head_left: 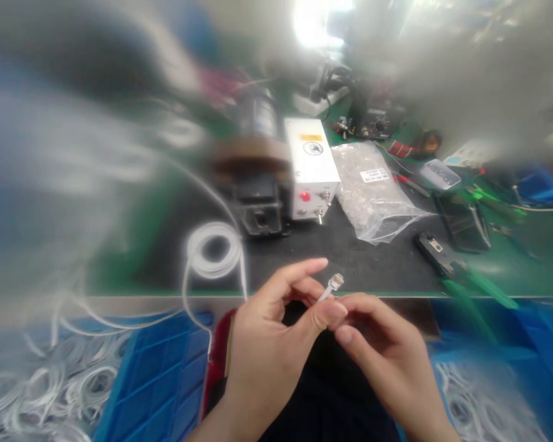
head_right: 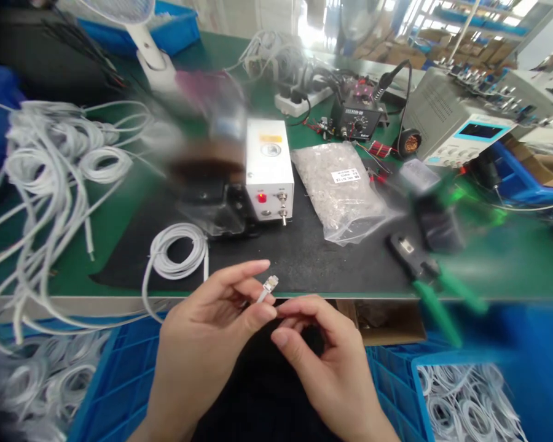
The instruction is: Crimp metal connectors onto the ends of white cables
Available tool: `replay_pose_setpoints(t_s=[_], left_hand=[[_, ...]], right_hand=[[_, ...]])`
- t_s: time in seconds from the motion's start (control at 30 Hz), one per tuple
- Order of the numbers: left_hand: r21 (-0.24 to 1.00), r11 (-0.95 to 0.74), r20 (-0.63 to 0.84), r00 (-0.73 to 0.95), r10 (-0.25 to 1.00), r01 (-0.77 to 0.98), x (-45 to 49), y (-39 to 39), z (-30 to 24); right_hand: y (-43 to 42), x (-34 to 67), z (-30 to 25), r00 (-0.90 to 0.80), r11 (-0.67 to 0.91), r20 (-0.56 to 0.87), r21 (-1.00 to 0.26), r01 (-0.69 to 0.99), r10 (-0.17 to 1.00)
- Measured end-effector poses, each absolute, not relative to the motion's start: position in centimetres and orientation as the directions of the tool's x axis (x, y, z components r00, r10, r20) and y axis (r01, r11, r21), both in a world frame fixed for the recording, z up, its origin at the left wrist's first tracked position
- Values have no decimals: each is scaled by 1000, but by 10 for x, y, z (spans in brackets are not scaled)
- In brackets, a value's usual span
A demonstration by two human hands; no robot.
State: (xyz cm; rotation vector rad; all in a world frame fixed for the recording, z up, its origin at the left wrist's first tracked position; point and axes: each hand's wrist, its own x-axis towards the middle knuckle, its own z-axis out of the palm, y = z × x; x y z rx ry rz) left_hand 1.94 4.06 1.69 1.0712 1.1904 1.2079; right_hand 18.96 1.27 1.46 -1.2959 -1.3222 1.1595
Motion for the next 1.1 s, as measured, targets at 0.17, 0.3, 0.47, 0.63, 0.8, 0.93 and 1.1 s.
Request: replay_pose_setpoints(t_s=[0.17, 0.3, 0.47, 0.63, 0.8, 0.93, 1.1], left_hand=[[915, 219, -206, 76, 976, -340, 13, 50, 15], [881, 203, -166, 124, 978, -427, 3, 54, 8], [893, 85, -75, 41, 996, -442, -3, 60, 0], [861, 127, -129, 31, 991, -493, -6, 65, -5], [817, 160, -197, -7, 980, -554, -10, 65, -9], [800, 182, -227, -7, 974, -572, -13, 64, -14], [781, 212, -262, 1, 965, -588, -15, 60, -19]], right_hand=[[23, 159, 12, -163, 49, 39, -997, 55, 986], [30, 150, 11, -164, 3, -8, -998, 67, 986], [33, 149, 15, -205, -6, -23, -997, 80, 979], [35, 143, 16, -201, -32, -62, -988, 152, 978], [38, 135, 13, -162, -47, -79, -980, 191, 984], [41, 128, 12, -121, -51, -73, -983, 176, 990], [47, 123, 14, -125, -69, -92, -981, 181, 988]])
